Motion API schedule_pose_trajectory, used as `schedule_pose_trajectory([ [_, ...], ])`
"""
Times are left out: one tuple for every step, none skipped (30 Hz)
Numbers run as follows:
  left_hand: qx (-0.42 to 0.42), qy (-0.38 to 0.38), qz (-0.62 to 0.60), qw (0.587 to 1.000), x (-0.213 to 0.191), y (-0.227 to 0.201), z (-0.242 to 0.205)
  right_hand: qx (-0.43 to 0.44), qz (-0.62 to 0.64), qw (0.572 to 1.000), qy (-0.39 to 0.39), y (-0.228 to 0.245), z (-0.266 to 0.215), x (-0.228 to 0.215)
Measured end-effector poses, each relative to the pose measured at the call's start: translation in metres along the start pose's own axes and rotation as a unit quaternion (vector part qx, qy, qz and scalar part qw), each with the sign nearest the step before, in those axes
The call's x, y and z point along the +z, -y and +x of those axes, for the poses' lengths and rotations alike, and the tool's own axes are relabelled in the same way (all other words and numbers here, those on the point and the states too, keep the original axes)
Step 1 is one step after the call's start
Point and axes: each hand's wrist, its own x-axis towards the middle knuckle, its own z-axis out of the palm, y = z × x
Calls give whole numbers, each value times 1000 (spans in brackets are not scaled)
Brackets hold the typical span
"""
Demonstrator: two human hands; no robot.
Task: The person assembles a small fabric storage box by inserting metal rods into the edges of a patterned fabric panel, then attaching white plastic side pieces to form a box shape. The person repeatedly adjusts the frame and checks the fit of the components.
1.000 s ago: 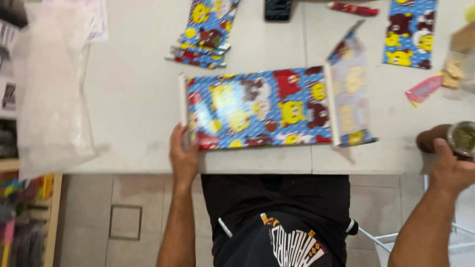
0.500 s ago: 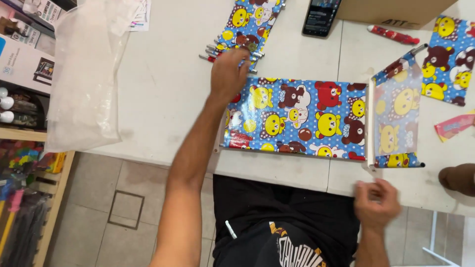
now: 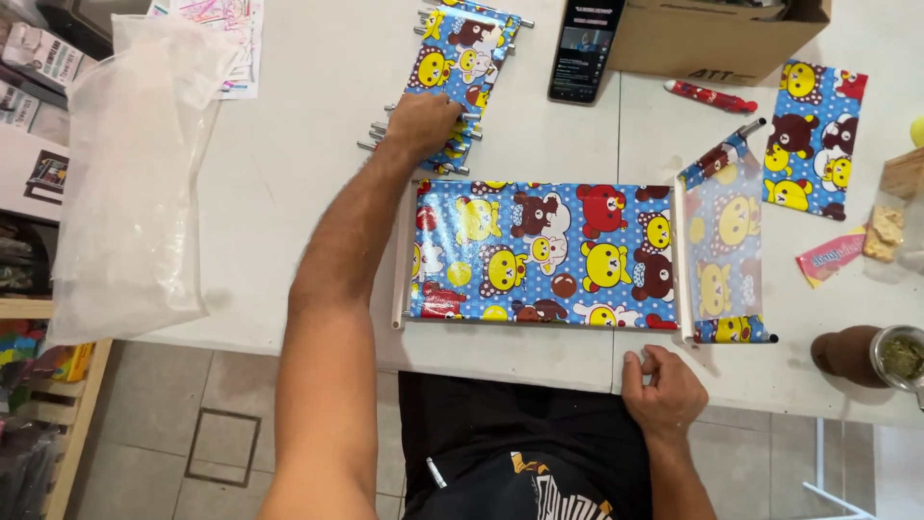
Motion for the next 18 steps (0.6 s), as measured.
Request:
schedule_pose_trajectory([
  [-3, -1, 1, 1000, 2, 4, -1, -3, 2, 1000, -1, 1, 0, -1],
  [-44, -65, -49, 996, 2, 9, 1, -1, -4, 1000, -1, 2, 1, -1],
  [-84, -129, -98, 983, 2, 13, 2, 0, -9, 1000, -1, 3, 2, -1],
  [-83, -131, -97, 983, -5, 20, 3, 0, -9, 1000, -3, 3, 3, -1],
  [-109, -228, -97, 963, -13, 27, 5, -4, -7, 1000, -2, 2, 4, -1],
  [-131, -321, -97, 933, -20, 33, 4, -6, -5, 1000, 0, 3, 2, -1],
  [-128, -321, -96, 934, -46, 30, -4, -4, -5, 1000, -1, 3, 3, -2],
  [-89, -375, -118, 915, -73, 29, -16, -8, -6, 1000, -1, 4, 4, -3],
  [-50, -426, -139, 892, -99, 28, -29, -12, -7, 1000, -1, 5, 5, -3],
  [-53, -428, -134, 892, -115, 25, -38, -16, -2, 1000, -3, 6, 7, -5],
  [-36, -414, -146, 898, -130, 22, -48, -4, 9, 1000, 10, 8, 8, -6],
  [-19, -401, -158, 902, -146, 18, -56, 8, 19, 1000, 21, 8, 9, -8],
  [-21, -404, -153, 902, -162, 11, -70, 4, 22, 1000, 18, 15, 15, -7],
  [-4, -401, -167, 901, -175, 3, -84, 8, 88, 996, 31, 21, 18, -9],
  [13, -398, -180, 899, -189, -6, -98, 11, 154, 987, 45, 27, 20, -10],
  [12, -395, -182, 901, -193, -12, -109, 13, 155, 987, 48, 52, 37, -16],
  [22, -389, -189, 901, -198, -18, -120, 69, 243, 961, 111, 77, 54, -22],
  [32, -385, -196, 901, -203, -24, -130, 123, 327, 921, 170, 100, 74, -26],
])
